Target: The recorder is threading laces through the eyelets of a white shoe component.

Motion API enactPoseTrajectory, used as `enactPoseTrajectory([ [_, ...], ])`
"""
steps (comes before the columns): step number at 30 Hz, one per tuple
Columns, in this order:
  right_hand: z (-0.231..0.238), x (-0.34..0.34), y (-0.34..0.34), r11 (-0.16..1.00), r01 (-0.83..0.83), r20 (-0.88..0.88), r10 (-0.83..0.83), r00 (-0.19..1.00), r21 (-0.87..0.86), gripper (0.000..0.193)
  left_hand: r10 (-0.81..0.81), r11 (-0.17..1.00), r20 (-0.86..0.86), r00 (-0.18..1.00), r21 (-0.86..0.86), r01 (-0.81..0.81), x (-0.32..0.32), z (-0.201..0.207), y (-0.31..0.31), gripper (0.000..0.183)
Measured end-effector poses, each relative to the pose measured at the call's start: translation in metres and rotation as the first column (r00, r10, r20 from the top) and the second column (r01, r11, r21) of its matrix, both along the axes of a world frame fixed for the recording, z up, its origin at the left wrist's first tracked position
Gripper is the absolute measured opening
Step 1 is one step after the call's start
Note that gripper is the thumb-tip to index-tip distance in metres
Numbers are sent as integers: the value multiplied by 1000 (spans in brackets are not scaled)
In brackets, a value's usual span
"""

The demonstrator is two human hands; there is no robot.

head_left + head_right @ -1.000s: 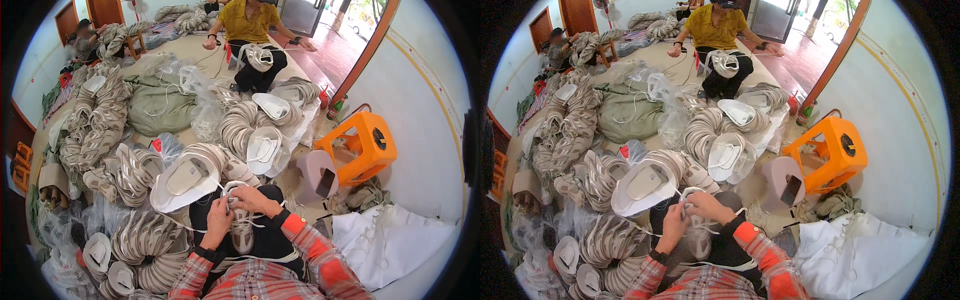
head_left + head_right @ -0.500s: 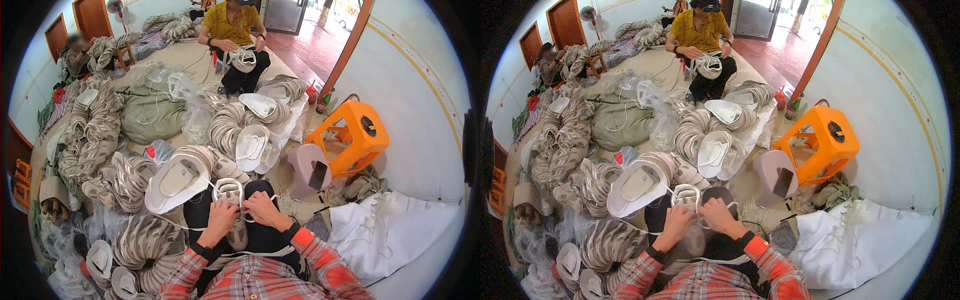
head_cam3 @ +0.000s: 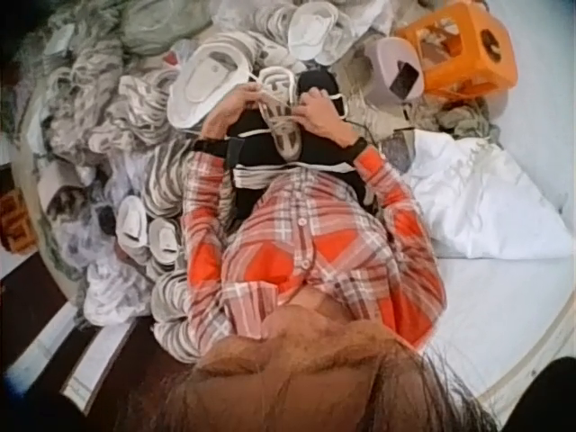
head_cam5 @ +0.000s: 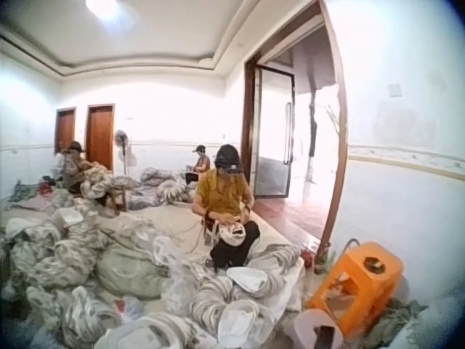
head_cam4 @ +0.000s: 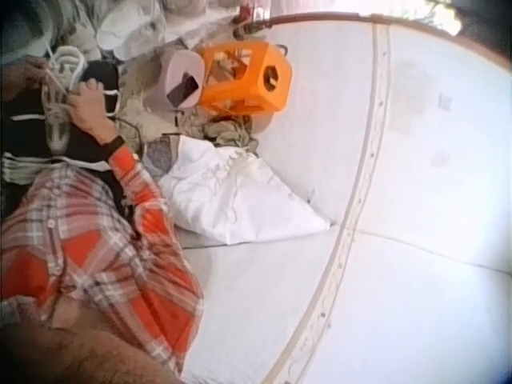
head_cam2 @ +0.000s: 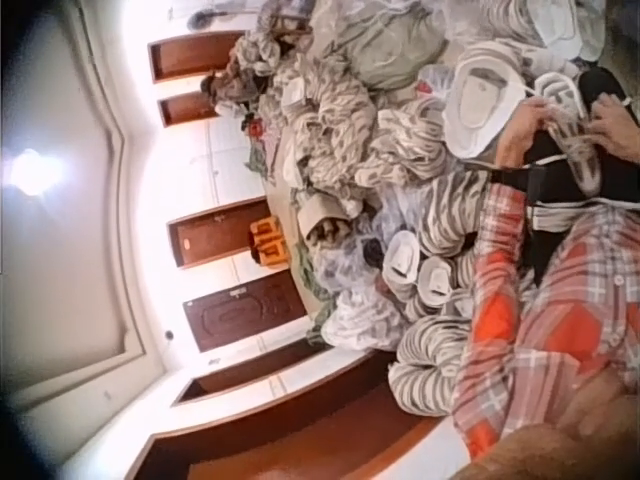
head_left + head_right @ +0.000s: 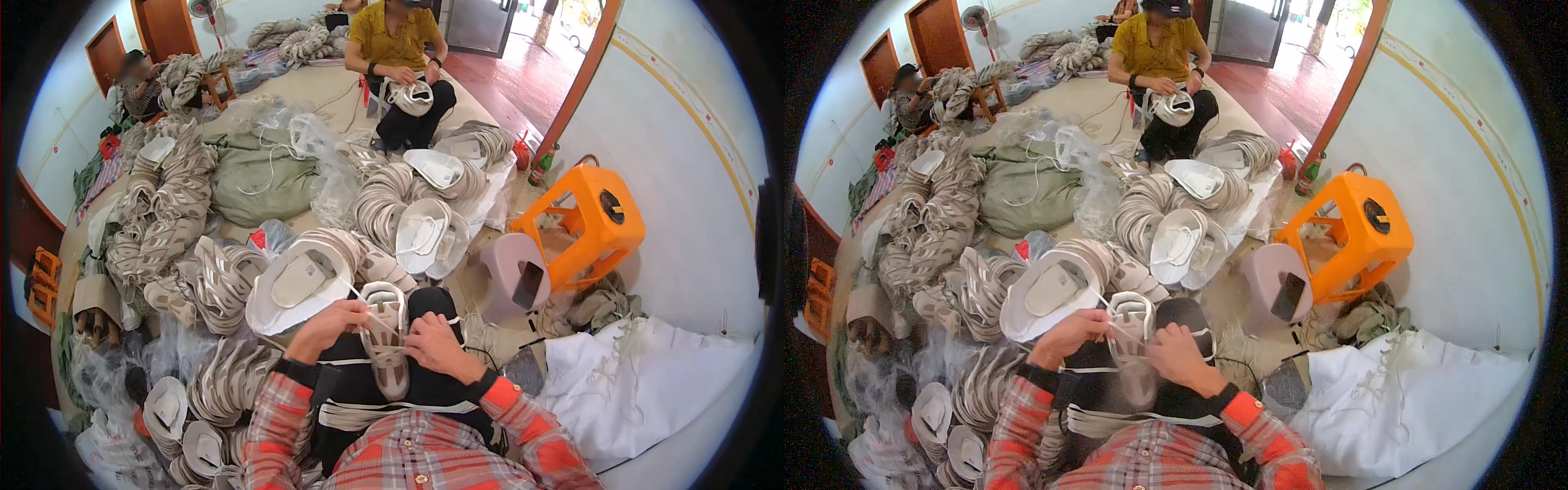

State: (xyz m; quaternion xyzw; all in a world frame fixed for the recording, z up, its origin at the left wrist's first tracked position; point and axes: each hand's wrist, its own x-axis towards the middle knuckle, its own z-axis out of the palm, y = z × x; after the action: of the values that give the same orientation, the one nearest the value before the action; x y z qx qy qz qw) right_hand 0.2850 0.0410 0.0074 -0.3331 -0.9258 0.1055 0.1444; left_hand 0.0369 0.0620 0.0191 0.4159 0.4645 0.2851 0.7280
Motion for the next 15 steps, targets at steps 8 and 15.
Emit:
enactPoseTrajectory([
  [8,37,17,20,791,-369,-233,289,928,-488,23,447,694,877,175,-217,-687,-150,59,-77,15],
  [15,-9,2,25,728,-42,-292,-221,931,-684,25,614,213,789,2,-163,-963,-295,56,-147,10],
])
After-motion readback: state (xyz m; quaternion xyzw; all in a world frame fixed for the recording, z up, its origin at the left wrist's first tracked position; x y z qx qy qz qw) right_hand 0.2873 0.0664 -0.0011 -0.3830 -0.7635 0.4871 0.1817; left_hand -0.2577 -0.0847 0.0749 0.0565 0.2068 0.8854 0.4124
